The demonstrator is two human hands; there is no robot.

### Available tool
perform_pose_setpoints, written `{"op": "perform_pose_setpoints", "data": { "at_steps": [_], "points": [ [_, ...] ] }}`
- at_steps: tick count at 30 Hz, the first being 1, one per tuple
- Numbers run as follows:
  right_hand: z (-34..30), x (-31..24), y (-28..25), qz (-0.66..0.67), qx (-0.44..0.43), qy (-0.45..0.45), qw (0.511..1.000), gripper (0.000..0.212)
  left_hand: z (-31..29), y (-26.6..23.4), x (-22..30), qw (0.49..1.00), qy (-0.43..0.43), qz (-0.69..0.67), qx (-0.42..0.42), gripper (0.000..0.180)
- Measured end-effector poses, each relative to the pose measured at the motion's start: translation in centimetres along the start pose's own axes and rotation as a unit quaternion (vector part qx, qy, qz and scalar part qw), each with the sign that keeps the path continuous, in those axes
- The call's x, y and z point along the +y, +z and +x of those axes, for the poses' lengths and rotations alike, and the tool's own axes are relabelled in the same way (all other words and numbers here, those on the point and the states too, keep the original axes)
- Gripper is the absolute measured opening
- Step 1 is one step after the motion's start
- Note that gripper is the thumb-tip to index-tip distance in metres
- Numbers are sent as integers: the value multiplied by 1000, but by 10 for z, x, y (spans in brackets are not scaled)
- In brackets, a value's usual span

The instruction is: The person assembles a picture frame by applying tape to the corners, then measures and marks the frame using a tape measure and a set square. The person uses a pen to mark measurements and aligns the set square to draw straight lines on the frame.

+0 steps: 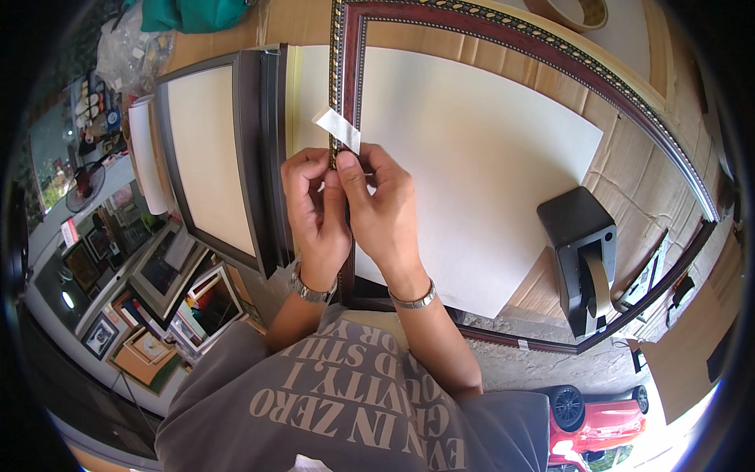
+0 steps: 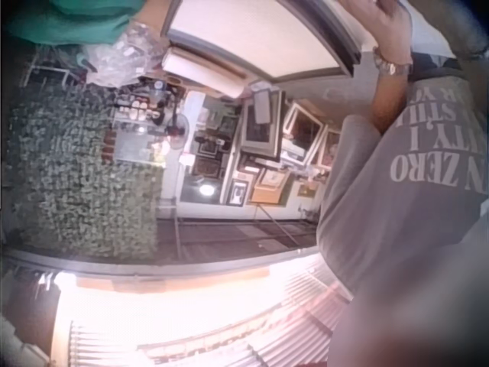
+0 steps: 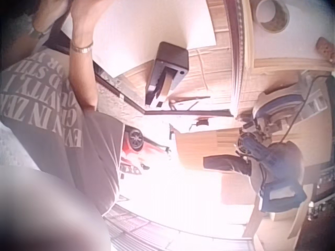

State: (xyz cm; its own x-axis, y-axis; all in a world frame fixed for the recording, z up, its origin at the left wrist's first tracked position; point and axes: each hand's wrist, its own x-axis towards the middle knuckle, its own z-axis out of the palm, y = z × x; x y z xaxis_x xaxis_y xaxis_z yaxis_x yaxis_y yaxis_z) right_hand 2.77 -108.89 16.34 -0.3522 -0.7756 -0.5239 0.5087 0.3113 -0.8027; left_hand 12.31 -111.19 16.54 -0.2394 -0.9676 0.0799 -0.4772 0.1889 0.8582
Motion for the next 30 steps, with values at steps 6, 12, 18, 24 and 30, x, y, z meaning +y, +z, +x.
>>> {"op": "perform_pose_setpoints", "data": {
  "at_steps": [6,12,18,24,30],
  "points": [
    [-3,0,3,-96,13,-26,995,25,33,3,5,998,-41,-33,37,22],
    [-8,-2,10,-78,40,-34,996,36,61,6,5,932,-208,-295,-20,19],
    [-5,8,12,-92,47,-31,994,37,63,11,-4,902,-288,-317,-64,17],
    [-2,10,14,-109,55,-64,990,36,70,13,-12,871,-349,-338,-79,18],
    [3,8,12,-113,53,-65,990,32,69,16,-5,919,-249,-297,-74,31]
  ]
}}
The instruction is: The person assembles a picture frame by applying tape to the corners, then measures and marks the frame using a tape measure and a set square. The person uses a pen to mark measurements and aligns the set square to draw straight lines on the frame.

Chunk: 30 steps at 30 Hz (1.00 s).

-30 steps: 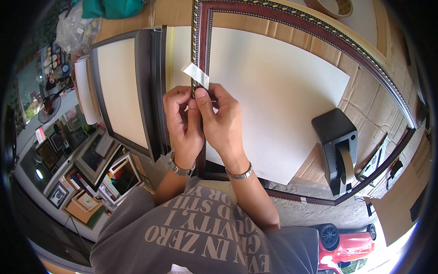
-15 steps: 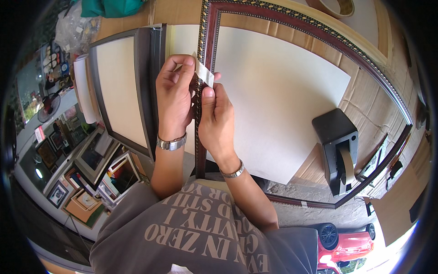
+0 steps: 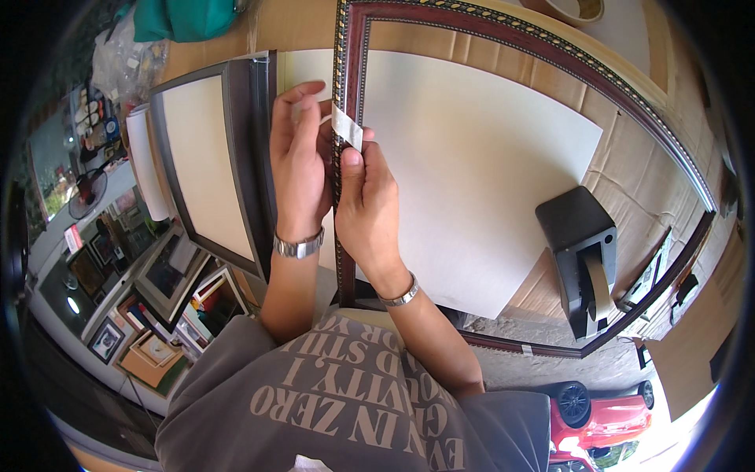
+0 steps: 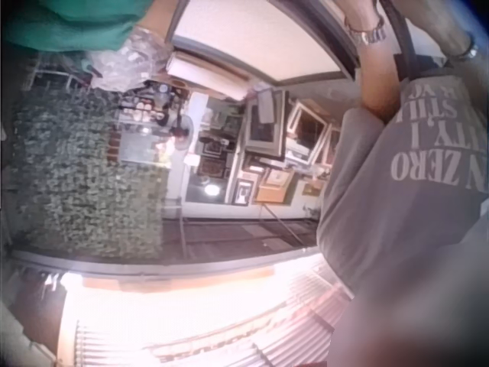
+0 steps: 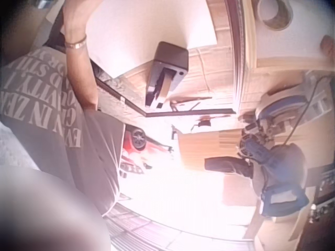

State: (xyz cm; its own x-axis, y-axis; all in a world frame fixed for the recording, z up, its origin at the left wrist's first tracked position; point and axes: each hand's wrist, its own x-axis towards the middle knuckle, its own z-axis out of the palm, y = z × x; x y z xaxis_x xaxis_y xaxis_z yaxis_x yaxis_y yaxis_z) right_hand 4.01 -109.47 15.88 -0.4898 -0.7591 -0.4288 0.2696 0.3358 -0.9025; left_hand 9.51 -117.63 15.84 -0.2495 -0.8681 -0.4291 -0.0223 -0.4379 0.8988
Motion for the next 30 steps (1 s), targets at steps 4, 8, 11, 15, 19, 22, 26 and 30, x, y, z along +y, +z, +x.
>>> {"op": "perform_pose_setpoints", "data": {
  "at_steps": [4,8,11,15,19,22,26,30],
  "points": [
    [6,1,1,-1,13,-15,1000,29,-4,12,-1,987,107,123,-3,35],
    [11,3,1,-12,3,-22,1000,27,-7,15,6,971,100,215,12,32],
    [11,3,-3,-18,-4,-34,999,26,-2,14,9,974,74,214,-3,37],
    [15,0,-2,-61,-17,-14,998,20,5,9,7,987,1,160,-32,38],
    [10,-16,-24,-238,-92,16,967,10,7,10,-1,964,58,257,-30,39],
    [-20,-48,-81,-247,-152,-80,954,14,7,17,-4,936,92,340,15,50],
    [-58,-96,-205,-248,-107,-101,958,28,10,23,-2,925,45,374,47,59],
    [-72,-102,-326,-368,268,-119,883,30,11,21,-3,919,23,391,50,58]
  ]
}}
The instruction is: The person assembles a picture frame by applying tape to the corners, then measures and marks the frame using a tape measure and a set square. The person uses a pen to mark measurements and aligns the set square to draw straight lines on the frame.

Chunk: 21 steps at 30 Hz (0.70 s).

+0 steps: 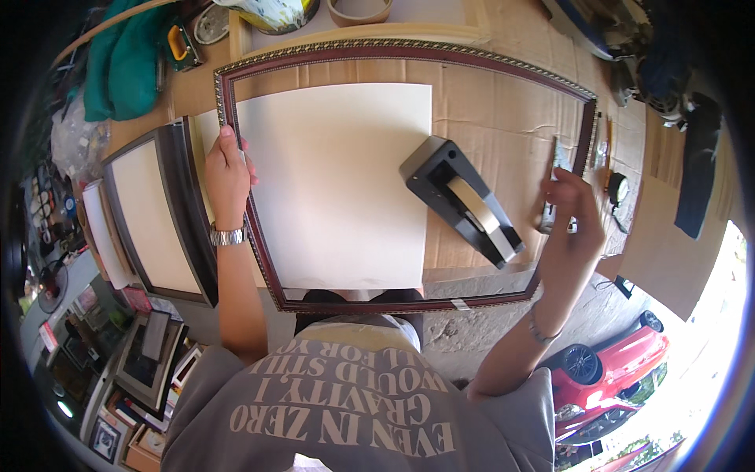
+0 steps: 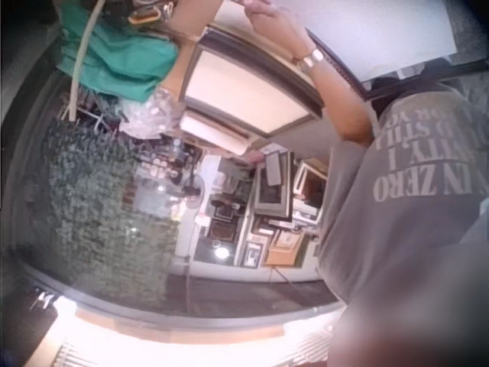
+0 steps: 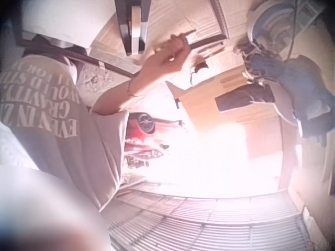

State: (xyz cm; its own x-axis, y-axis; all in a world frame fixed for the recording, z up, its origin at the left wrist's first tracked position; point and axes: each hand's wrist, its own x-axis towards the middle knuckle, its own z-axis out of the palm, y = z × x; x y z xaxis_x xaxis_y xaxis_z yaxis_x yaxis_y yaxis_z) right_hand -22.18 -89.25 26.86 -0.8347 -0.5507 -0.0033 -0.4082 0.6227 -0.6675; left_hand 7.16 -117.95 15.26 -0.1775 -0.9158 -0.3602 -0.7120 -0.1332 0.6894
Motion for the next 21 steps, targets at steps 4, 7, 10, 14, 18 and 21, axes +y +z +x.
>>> {"op": "perform_pose_setpoints", "data": {
  "at_steps": [4,7,10,14,18,21],
  "points": [
    [43,100,-44,8,25,56,998,35,-3,6,-2,978,113,132,116,47],
    [91,150,-56,-17,28,-24,999,39,-20,4,0,948,203,150,193,43],
    [130,163,-52,9,17,-31,999,43,-80,-11,-8,925,270,130,234,42],
    [161,139,-34,-101,19,-197,975,49,-234,2,-53,938,199,2,285,34],
    [185,108,16,-166,-63,-334,926,54,-364,62,-100,950,-70,-128,275,35],
    [194,102,51,-229,-137,-356,896,52,-389,104,-106,926,-208,-311,39,36]
  ]
}}
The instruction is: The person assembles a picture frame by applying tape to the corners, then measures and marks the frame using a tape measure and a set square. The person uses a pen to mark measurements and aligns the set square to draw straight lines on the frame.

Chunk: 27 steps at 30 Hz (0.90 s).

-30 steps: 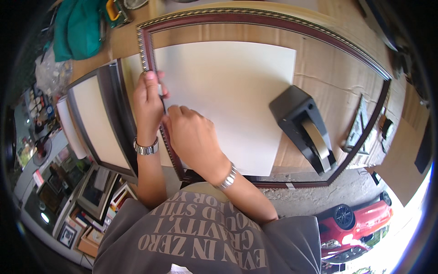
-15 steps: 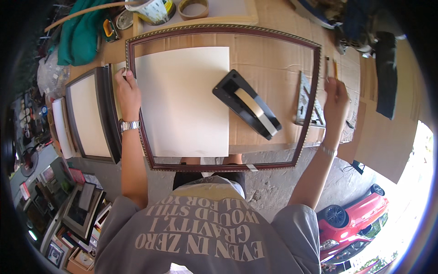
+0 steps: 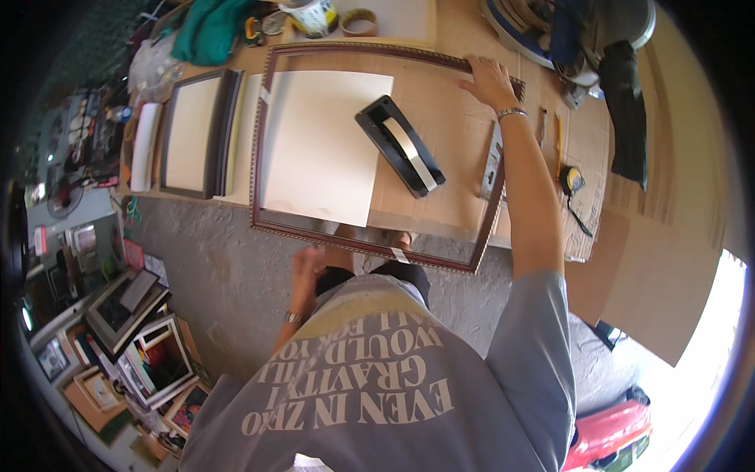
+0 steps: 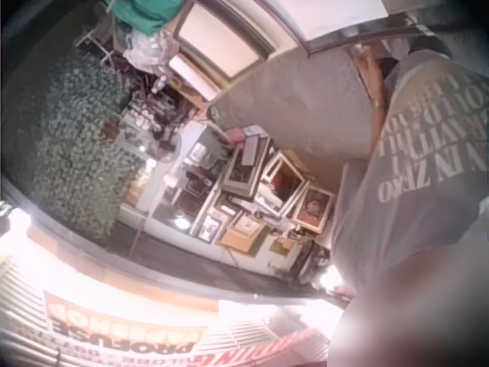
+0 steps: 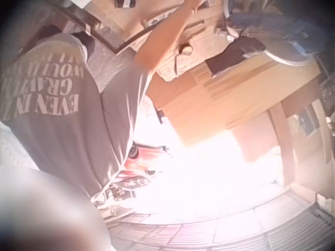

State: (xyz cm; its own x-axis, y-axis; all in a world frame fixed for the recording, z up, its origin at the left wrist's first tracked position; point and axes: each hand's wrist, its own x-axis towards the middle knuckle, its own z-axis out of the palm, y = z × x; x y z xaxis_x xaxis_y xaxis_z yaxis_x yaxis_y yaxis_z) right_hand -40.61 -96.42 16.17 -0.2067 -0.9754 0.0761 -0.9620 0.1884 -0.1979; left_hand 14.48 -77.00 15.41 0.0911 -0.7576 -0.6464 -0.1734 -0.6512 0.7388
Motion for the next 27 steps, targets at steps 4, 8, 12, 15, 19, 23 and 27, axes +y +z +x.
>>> {"op": "perform_pose_setpoints", "data": {
  "at_steps": [4,8,12,15,19,23,27],
  "points": [
    [9,2,0,44,-26,39,998,48,-3,37,-5,970,-22,-177,-166,47],
    [-18,0,-39,67,81,-6,994,42,-28,30,2,978,45,-173,-111,53],
    [-76,-3,-91,117,124,53,984,39,-24,-1,41,977,150,-128,-81,59],
    [-150,-4,-112,157,84,172,969,42,12,-25,90,964,252,-56,-56,64],
    [-289,-42,-81,154,141,248,946,35,71,-34,128,928,367,27,-55,54],
    [-405,-112,-8,216,169,391,879,38,109,-25,119,905,398,109,-103,52],
    [-444,-139,41,289,184,420,841,38,148,-8,106,881,412,209,-100,56]
  ]
}}
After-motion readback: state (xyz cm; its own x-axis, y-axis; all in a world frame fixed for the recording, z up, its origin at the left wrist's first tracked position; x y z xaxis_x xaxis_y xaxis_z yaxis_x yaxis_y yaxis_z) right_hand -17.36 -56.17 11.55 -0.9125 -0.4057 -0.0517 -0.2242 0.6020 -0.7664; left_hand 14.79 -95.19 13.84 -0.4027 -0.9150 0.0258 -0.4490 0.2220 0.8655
